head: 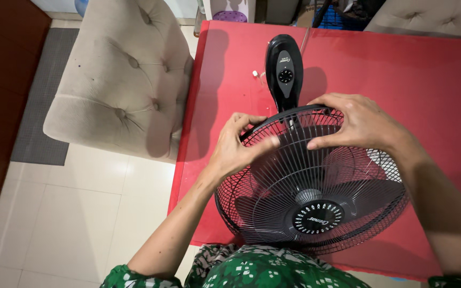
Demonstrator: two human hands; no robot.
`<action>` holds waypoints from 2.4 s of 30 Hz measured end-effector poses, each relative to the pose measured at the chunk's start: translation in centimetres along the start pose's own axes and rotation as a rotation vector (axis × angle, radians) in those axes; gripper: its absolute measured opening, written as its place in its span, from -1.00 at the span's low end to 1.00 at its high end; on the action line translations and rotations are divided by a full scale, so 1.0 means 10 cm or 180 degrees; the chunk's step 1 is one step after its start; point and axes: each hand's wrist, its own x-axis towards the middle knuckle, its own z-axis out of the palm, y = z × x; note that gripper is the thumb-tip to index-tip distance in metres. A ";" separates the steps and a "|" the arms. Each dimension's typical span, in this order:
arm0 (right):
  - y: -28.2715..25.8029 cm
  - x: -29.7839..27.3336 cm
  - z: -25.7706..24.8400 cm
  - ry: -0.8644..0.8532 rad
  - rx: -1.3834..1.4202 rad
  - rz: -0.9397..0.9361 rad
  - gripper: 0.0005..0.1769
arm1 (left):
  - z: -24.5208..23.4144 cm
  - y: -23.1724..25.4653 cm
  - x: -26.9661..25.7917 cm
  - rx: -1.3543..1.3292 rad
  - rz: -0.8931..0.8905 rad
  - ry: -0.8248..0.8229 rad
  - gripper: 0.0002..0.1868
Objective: The person assembles a black electric fan on a red table. They place the front grille over the blades, align it, and then use a screwdriver to tighten a screw on the grille to secure it.
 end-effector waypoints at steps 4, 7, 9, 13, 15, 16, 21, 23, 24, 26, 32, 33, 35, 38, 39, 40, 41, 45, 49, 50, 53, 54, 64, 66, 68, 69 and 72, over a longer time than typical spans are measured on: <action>0.01 -0.01 -0.02 0.0150 0.0128 -0.0095 -0.03 | -0.06 0.09 -0.11 0.0546 0.0288 -0.0419 0.23; 0.04 -0.01 0.00 0.0281 0.0104 -0.0404 -0.08 | -0.03 0.16 -0.08 0.0827 -0.0372 -0.0670 0.51; 0.10 0.00 0.01 0.0434 0.0070 -0.0753 -0.13 | -0.03 0.19 -0.04 0.0871 -0.0565 -0.0748 0.53; 0.33 -0.03 0.03 0.0468 0.0180 -0.0747 -0.14 | 0.06 0.20 0.02 0.0800 -0.0398 -0.0781 0.43; 0.47 -0.08 0.05 0.0538 0.0270 -0.0773 -0.13 | 0.09 0.15 0.07 0.0767 -0.0301 -0.0887 0.39; 0.54 -0.11 0.06 0.0548 0.0365 -0.0765 -0.13 | 0.10 0.10 0.11 0.0707 -0.0154 -0.0952 0.34; 0.81 -0.25 0.08 0.0737 0.0503 -0.0739 -0.12 | -0.04 -0.30 0.29 -0.0550 -0.0671 -0.1720 -0.18; 0.87 -0.27 0.09 0.0684 0.0576 -0.0735 -0.14 | 0.01 -0.42 0.26 -0.0964 -0.1057 -0.1839 -0.28; 0.89 -0.28 0.09 0.0660 0.0617 -0.0730 -0.15 | 0.03 -0.46 0.26 -0.0990 -0.0931 -0.1779 -0.30; 0.92 -0.32 0.08 0.0644 0.0690 -0.0580 -0.15 | 0.12 -0.47 0.24 -0.1051 -0.0700 -0.1644 -0.34; 0.96 -0.33 0.08 0.0647 0.0702 -0.0428 -0.14 | 0.18 -0.31 0.19 -0.0584 -0.0482 -0.1348 -0.38; 0.97 -0.33 0.09 0.0617 0.0727 -0.0400 -0.14 | 0.18 -0.28 0.16 -0.0463 -0.0420 -0.1278 -0.39; 0.97 -0.32 0.09 0.0653 0.0617 -0.0505 -0.14 | 0.17 -0.20 0.09 -0.0217 -0.0295 -0.1138 -0.41; 0.96 -0.33 0.11 0.0672 0.0556 -0.0617 -0.12 | 0.15 -0.09 0.00 0.0000 -0.0791 -0.1066 -0.34; 0.96 -0.32 0.10 0.0670 0.0545 -0.0653 -0.11 | 0.13 -0.06 -0.03 -0.0010 -0.0540 -0.1033 -0.27; 0.95 -0.32 0.09 0.0690 0.0555 -0.0582 -0.12 | 0.09 -0.03 -0.09 -0.0019 -0.0288 -0.1000 -0.19; 0.94 -0.32 0.09 0.0701 0.0568 -0.0502 -0.12 | 0.08 0.00 -0.14 -0.0034 -0.0045 -0.0975 -0.09; 0.85 -0.37 0.10 0.0777 0.0695 -0.0375 -0.15 | 0.08 0.03 -0.21 0.0001 -0.0306 -0.0898 0.15; 0.72 -0.38 0.00 0.0664 0.0358 -0.0609 -0.04 | 0.09 0.02 -0.19 -0.0108 -0.0294 -0.0745 0.19; 0.68 -0.40 0.00 0.0717 0.0154 -0.0689 0.00 | 0.09 0.01 -0.19 -0.0122 -0.0268 -0.0688 0.21; 0.63 -0.46 0.05 0.0883 -0.0378 -0.0604 -0.03 | 0.08 -0.04 -0.20 -0.0014 -0.0525 -0.0570 0.32; 0.65 -0.51 0.09 0.0941 -0.0541 -0.0516 -0.06 | 0.08 -0.05 -0.20 0.0028 -0.0557 -0.0555 0.33; 1.80 -1.41 0.79 0.1470 0.2297 0.0776 -0.24 | 0.10 -0.12 -0.20 0.0173 -0.0645 -0.0414 0.31; 1.99 -1.41 1.07 0.1782 0.2118 0.0668 -0.29 | 0.09 -0.15 -0.19 0.0219 -0.0719 -0.0405 0.25; 2.21 -1.40 1.10 0.1678 0.3217 0.0722 -0.13 | 0.09 -0.18 -0.17 0.0155 -0.0866 -0.0432 0.15; 2.29 -1.36 1.12 0.1622 0.3772 0.0732 -0.04 | 0.08 -0.19 -0.18 0.0130 -0.0864 -0.0414 0.09; 2.39 -1.24 1.19 0.1398 0.3554 0.2062 0.03 | 0.07 -0.24 -0.17 0.0101 -0.0757 -0.0359 -0.06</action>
